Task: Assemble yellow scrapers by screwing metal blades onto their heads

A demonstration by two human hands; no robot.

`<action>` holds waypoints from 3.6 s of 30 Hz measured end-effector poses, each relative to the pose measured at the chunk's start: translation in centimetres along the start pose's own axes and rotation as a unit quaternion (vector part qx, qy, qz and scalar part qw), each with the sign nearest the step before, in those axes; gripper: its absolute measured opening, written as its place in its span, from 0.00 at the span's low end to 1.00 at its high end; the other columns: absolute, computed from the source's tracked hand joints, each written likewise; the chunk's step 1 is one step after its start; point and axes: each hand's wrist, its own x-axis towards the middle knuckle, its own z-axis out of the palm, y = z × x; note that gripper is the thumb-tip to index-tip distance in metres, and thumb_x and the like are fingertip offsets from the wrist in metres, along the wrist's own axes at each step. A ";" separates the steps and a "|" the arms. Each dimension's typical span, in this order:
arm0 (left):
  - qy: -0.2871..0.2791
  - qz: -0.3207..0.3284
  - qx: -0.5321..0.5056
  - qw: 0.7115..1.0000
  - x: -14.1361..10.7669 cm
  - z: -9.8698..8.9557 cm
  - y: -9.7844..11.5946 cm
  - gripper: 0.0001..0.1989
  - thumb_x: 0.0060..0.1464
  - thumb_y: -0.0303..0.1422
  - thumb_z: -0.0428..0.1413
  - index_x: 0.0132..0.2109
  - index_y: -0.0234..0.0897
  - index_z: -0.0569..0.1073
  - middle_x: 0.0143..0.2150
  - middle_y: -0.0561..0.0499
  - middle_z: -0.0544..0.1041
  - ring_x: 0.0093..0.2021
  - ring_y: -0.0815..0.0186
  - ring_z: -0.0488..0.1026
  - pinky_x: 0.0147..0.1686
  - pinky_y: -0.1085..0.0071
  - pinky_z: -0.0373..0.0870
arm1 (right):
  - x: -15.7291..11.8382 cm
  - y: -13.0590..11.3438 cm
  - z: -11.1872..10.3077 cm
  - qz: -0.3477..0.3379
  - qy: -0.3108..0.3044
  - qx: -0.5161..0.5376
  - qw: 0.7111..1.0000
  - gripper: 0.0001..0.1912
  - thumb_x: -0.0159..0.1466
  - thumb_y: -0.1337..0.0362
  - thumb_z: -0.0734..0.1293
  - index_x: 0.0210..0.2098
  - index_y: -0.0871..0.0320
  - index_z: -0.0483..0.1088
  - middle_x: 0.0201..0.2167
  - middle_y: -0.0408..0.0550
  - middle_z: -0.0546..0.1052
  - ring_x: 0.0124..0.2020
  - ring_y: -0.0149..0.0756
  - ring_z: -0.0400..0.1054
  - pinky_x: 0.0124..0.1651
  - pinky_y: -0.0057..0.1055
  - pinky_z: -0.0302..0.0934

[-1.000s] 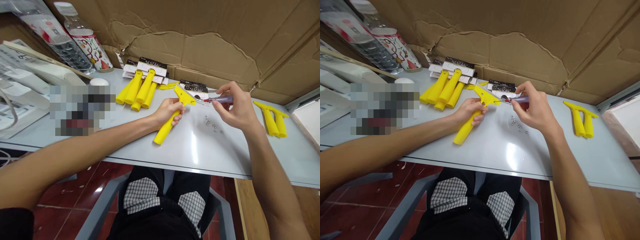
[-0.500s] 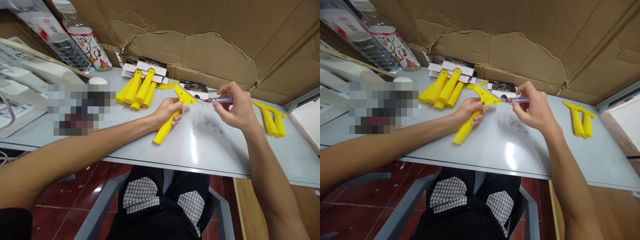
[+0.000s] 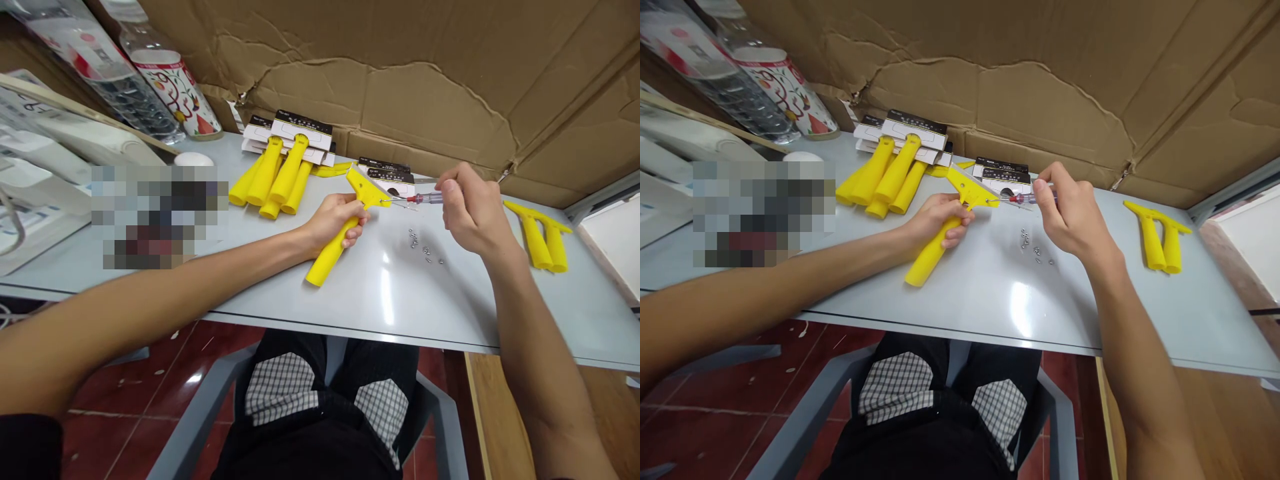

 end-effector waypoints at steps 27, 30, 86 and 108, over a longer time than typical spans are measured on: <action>0.006 0.000 -0.004 1.000 0.0 0.0 -0.1 0.10 0.43 0.28 0.61 0.32 0.38 0.66 0.24 0.56 0.68 0.15 0.76 0.59 0.11 0.77 0.55 | 0.1 -1.1 -0.1 -0.017 -0.004 0.002 1.000 0.08 0.70 0.54 0.72 0.39 0.51 0.76 0.24 0.43 0.77 0.23 0.39 0.72 0.32 0.40 0.66; 0.014 -0.004 -0.007 1.000 -0.2 0.1 0.0 0.11 0.43 0.27 0.61 0.33 0.38 0.66 0.25 0.56 0.70 0.15 0.77 0.59 0.12 0.77 0.55 | -0.1 -1.3 -0.1 -0.025 -0.011 0.013 1.000 0.05 0.68 0.59 0.73 0.43 0.51 0.76 0.31 0.45 0.80 0.26 0.40 0.74 0.32 0.39 0.66; 0.032 -0.037 0.029 0.998 -0.2 0.8 0.4 0.08 0.55 0.30 0.57 0.34 0.39 0.63 0.23 0.55 0.68 0.15 0.74 0.60 0.12 0.78 0.52 | 0.2 -1.0 0.2 -0.046 0.035 -0.015 0.998 0.07 0.67 0.58 0.74 0.37 0.49 0.72 0.27 0.43 0.78 0.25 0.37 0.67 0.34 0.40 0.64; 0.033 -0.025 0.119 0.992 -0.5 1.0 0.0 0.08 0.55 0.29 0.57 0.35 0.40 0.63 0.25 0.56 0.66 0.17 0.74 0.61 0.13 0.77 0.55 | 0.2 -0.7 0.3 -0.027 0.030 -0.023 0.999 0.14 0.71 0.50 0.72 0.39 0.48 0.67 0.25 0.43 0.75 0.26 0.41 0.69 0.34 0.41 0.63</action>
